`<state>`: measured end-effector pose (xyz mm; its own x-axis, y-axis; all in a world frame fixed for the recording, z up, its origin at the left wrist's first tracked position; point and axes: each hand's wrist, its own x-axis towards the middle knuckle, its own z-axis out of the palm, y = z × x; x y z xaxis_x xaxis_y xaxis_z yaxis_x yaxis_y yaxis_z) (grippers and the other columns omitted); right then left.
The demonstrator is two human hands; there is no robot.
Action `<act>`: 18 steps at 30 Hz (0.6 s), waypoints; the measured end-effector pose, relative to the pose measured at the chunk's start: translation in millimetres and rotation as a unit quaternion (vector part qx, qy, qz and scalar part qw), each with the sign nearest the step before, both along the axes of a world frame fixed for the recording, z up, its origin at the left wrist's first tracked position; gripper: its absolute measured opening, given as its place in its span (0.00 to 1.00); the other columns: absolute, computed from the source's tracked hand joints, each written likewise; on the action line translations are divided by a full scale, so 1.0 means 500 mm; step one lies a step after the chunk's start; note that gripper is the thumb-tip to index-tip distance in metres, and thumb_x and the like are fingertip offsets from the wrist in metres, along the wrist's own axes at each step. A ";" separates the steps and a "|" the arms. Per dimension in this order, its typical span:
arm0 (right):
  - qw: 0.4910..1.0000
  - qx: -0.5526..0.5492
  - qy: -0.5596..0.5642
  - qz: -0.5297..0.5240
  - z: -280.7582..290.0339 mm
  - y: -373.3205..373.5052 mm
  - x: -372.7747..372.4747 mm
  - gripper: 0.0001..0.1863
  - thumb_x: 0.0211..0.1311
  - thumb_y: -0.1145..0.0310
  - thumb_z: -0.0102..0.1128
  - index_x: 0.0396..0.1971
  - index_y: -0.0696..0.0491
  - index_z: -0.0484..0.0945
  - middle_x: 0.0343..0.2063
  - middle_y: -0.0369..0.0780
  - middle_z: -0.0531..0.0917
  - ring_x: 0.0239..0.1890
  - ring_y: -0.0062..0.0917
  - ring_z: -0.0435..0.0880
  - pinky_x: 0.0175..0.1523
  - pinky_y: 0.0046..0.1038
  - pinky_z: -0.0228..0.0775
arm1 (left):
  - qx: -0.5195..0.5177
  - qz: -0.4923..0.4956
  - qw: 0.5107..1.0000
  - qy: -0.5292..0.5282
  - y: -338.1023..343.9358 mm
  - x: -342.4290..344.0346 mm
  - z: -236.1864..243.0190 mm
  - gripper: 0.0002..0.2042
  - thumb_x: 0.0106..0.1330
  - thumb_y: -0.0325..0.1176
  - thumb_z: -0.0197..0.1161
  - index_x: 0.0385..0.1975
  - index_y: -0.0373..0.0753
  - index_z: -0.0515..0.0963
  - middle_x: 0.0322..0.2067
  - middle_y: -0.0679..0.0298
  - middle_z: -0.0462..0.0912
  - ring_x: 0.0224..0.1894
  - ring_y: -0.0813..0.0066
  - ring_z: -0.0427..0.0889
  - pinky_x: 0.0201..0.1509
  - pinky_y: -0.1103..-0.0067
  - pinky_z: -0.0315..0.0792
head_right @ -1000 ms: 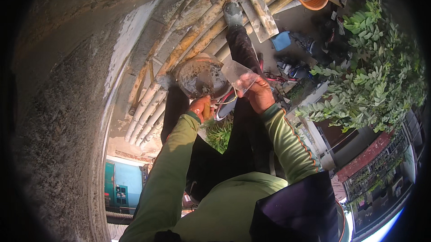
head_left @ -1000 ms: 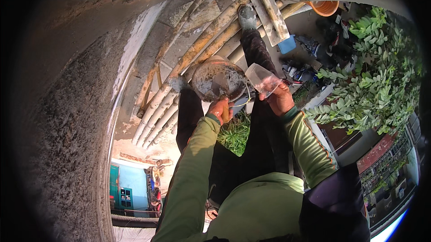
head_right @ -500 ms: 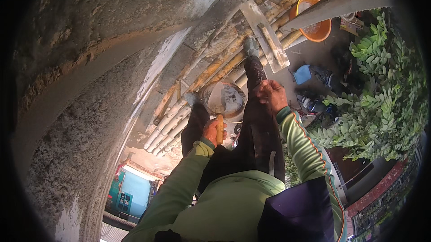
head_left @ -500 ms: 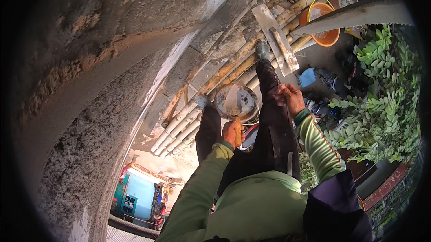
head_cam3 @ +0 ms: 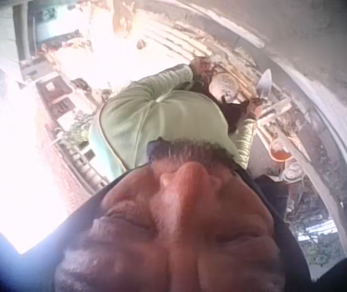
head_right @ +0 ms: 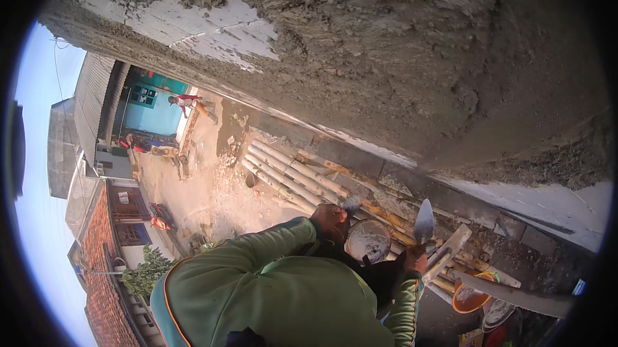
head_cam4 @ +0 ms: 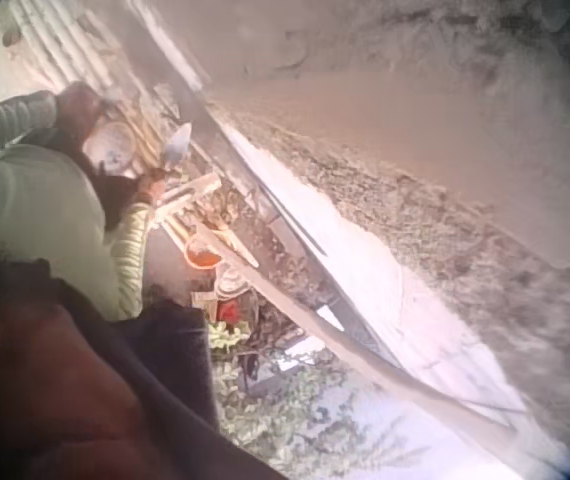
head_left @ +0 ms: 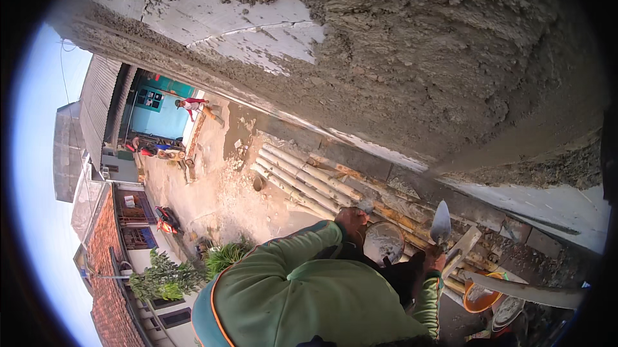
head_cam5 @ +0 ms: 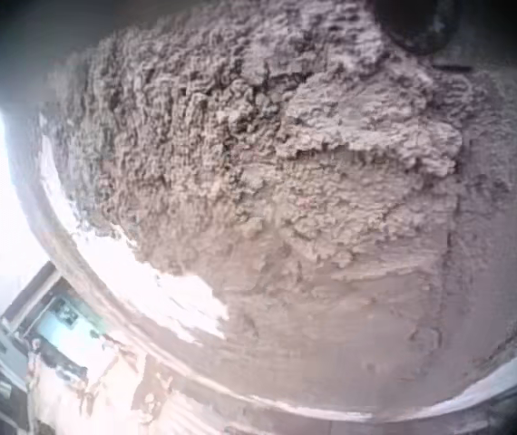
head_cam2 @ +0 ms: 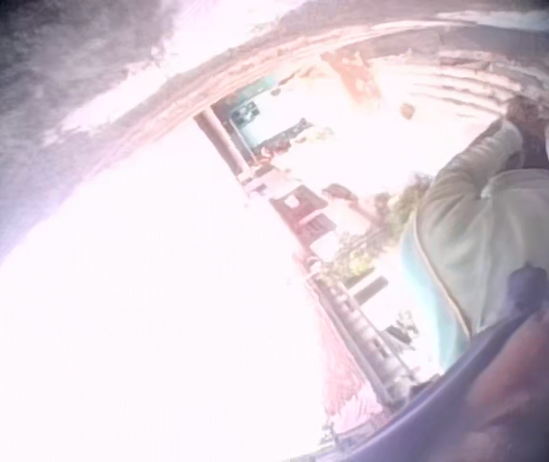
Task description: The person scoops cement from a bowl using a trowel and applies it to a wall, smoothing the surface. They repeatedly scoop and spread the cement, occasionally pausing to adjust their position or the tools.
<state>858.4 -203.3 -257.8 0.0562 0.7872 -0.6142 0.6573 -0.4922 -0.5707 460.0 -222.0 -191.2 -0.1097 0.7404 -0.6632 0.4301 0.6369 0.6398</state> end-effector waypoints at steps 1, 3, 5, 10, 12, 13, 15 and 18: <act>0.984 0.143 -0.018 0.101 0.015 0.006 0.015 0.16 0.61 0.58 0.61 0.40 0.55 0.81 0.35 0.48 0.84 0.39 0.48 0.82 0.44 0.43 0.73 | 0.087 -0.093 0.978 0.165 -0.059 -0.087 -0.070 0.18 0.65 0.47 0.62 0.44 0.40 0.83 0.36 0.58 0.88 0.37 0.58 0.86 0.46 0.64 0.79; 0.982 0.174 -0.056 0.052 0.052 0.041 0.044 0.18 0.56 0.61 0.65 0.42 0.57 0.77 0.34 0.50 0.84 0.40 0.51 0.83 0.44 0.44 0.74 | 0.132 -0.051 0.948 0.285 -0.049 -0.185 -0.008 0.17 0.71 0.46 0.55 0.35 0.40 0.84 0.37 0.56 0.87 0.41 0.53 0.84 0.47 0.62 0.77; 0.984 0.159 -0.080 0.021 0.061 0.067 0.071 0.20 0.55 0.63 0.66 0.44 0.59 0.75 0.34 0.50 0.85 0.40 0.51 0.83 0.43 0.46 0.74 | 0.024 0.095 0.952 0.290 -0.070 -0.256 0.024 0.20 0.70 0.50 0.52 0.45 0.42 0.83 0.44 0.53 0.85 0.49 0.50 0.83 0.54 0.61 0.75; 0.981 0.023 -0.142 0.127 0.114 0.127 0.095 0.17 0.56 0.67 0.65 0.41 0.60 0.74 0.36 0.47 0.83 0.38 0.39 0.81 0.43 0.41 0.73 | -0.108 0.170 0.930 0.307 -0.218 -0.325 0.022 0.24 0.65 0.56 0.57 0.50 0.44 0.83 0.48 0.52 0.84 0.53 0.49 0.81 0.59 0.61 0.72; 0.986 0.103 -0.076 0.107 0.107 0.133 0.089 0.11 0.56 0.71 0.64 0.36 0.59 0.75 0.32 0.44 0.81 0.34 0.36 0.79 0.43 0.38 0.74 | -0.156 0.153 0.932 0.290 -0.243 -0.329 0.035 0.22 0.64 0.55 0.58 0.45 0.45 0.86 0.45 0.53 0.86 0.51 0.50 0.82 0.57 0.61 0.73; 0.988 0.093 -0.038 0.114 0.097 0.140 0.094 0.11 0.55 0.71 0.64 0.36 0.59 0.75 0.31 0.43 0.80 0.33 0.36 0.78 0.43 0.37 0.74 | -0.120 0.198 0.928 0.291 -0.263 -0.304 0.048 0.21 0.66 0.55 0.57 0.39 0.44 0.88 0.42 0.54 0.87 0.47 0.51 0.83 0.55 0.60 0.74; 0.990 0.037 0.127 0.041 0.068 0.145 0.090 0.14 0.53 0.70 0.66 0.37 0.59 0.74 0.30 0.42 0.78 0.33 0.34 0.76 0.44 0.34 0.72 | -0.132 0.228 0.936 0.232 -0.338 -0.290 0.021 0.21 0.68 0.54 0.55 0.40 0.44 0.87 0.42 0.53 0.86 0.47 0.50 0.83 0.56 0.60 0.74; 0.987 0.007 0.018 0.162 0.058 0.179 0.068 0.13 0.52 0.69 0.67 0.35 0.56 0.73 0.30 0.40 0.75 0.29 0.32 0.73 0.39 0.34 0.71 | -0.144 0.273 0.929 0.202 -0.345 -0.246 0.041 0.22 0.69 0.52 0.55 0.47 0.41 0.85 0.47 0.51 0.85 0.52 0.50 0.82 0.60 0.62 0.72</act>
